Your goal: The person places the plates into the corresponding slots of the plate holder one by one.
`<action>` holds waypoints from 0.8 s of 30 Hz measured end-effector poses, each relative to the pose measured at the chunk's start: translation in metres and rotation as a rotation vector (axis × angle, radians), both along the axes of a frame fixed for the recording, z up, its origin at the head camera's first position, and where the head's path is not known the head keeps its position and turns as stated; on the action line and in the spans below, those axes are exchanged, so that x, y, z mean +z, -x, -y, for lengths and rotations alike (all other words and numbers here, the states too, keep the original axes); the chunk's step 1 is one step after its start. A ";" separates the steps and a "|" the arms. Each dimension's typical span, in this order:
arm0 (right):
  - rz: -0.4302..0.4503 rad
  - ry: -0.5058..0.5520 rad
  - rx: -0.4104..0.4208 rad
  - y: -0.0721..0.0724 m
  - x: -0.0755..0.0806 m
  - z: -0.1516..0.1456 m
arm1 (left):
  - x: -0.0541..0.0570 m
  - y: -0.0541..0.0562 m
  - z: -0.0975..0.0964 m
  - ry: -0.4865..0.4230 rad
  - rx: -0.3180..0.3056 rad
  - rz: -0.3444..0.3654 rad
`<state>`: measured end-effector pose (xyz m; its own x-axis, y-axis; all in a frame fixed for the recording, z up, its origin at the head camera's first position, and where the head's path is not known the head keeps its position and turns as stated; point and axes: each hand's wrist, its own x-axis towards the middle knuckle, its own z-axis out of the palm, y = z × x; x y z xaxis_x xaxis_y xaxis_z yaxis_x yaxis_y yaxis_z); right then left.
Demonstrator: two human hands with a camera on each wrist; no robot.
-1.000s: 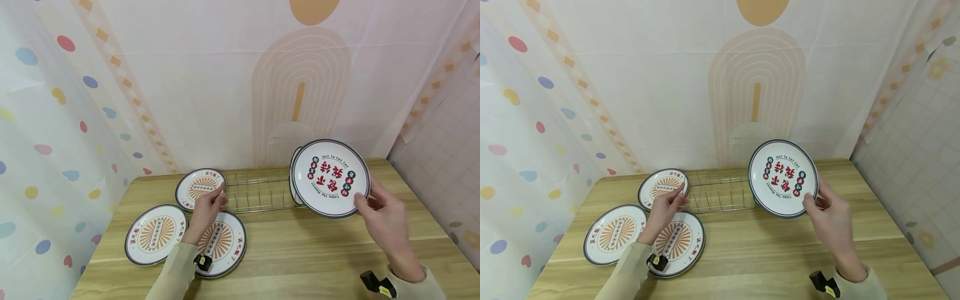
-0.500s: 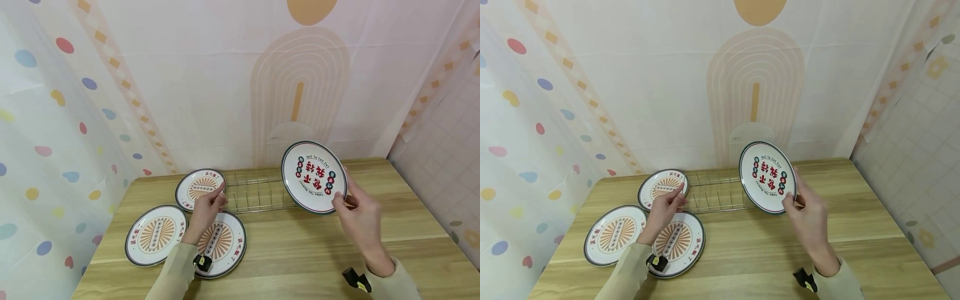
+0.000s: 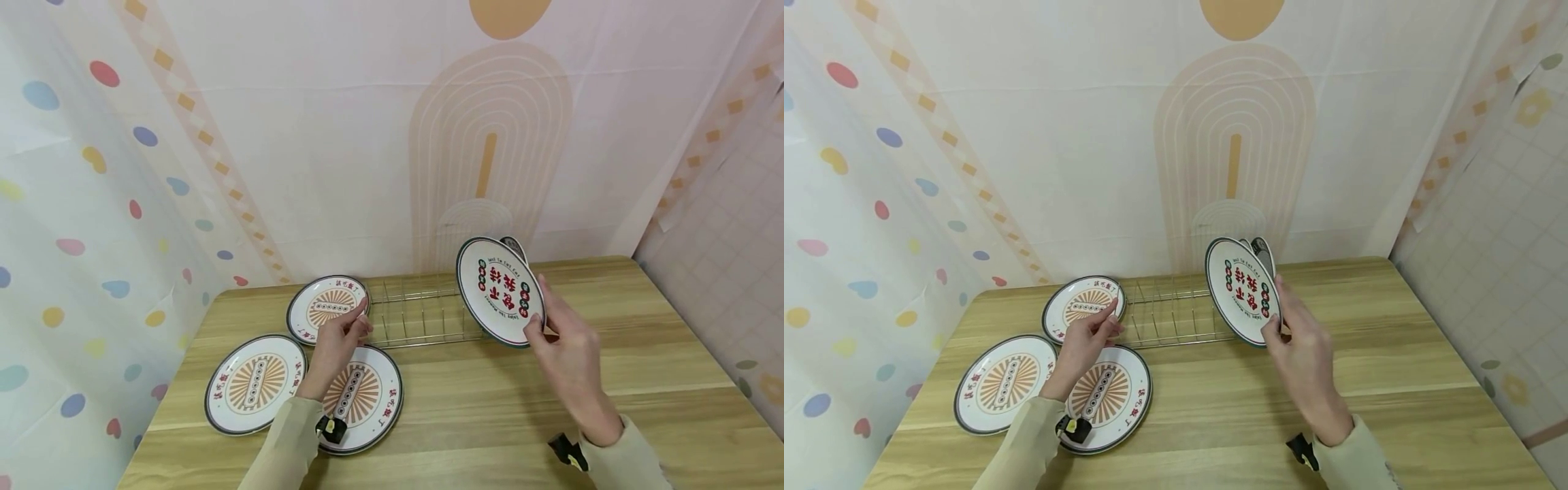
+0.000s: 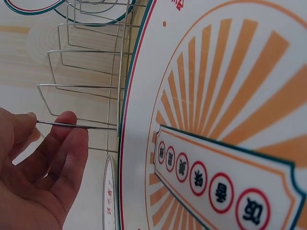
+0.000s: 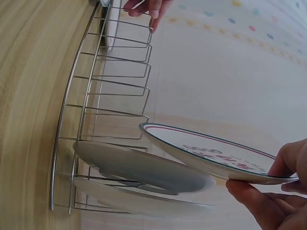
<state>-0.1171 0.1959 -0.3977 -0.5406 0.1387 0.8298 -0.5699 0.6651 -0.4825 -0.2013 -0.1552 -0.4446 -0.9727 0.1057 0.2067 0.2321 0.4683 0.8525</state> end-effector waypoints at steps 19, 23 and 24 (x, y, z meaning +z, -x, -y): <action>0.158 0.051 0.103 -0.008 -0.008 0.013 | -0.002 0.000 0.001 -0.043 -0.007 0.018; 0.170 0.044 0.110 -0.007 -0.009 0.016 | -0.003 0.001 0.001 -0.035 -0.005 0.013; 0.167 0.038 0.109 -0.007 -0.010 0.017 | -0.003 0.001 0.001 -0.034 -0.004 0.013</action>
<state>-0.1106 0.1790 -0.4077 -0.6837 0.1019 0.7226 -0.5474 0.5832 -0.6002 -0.2022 -0.1565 -0.4475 -0.9748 0.1027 0.1979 0.2229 0.4386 0.8706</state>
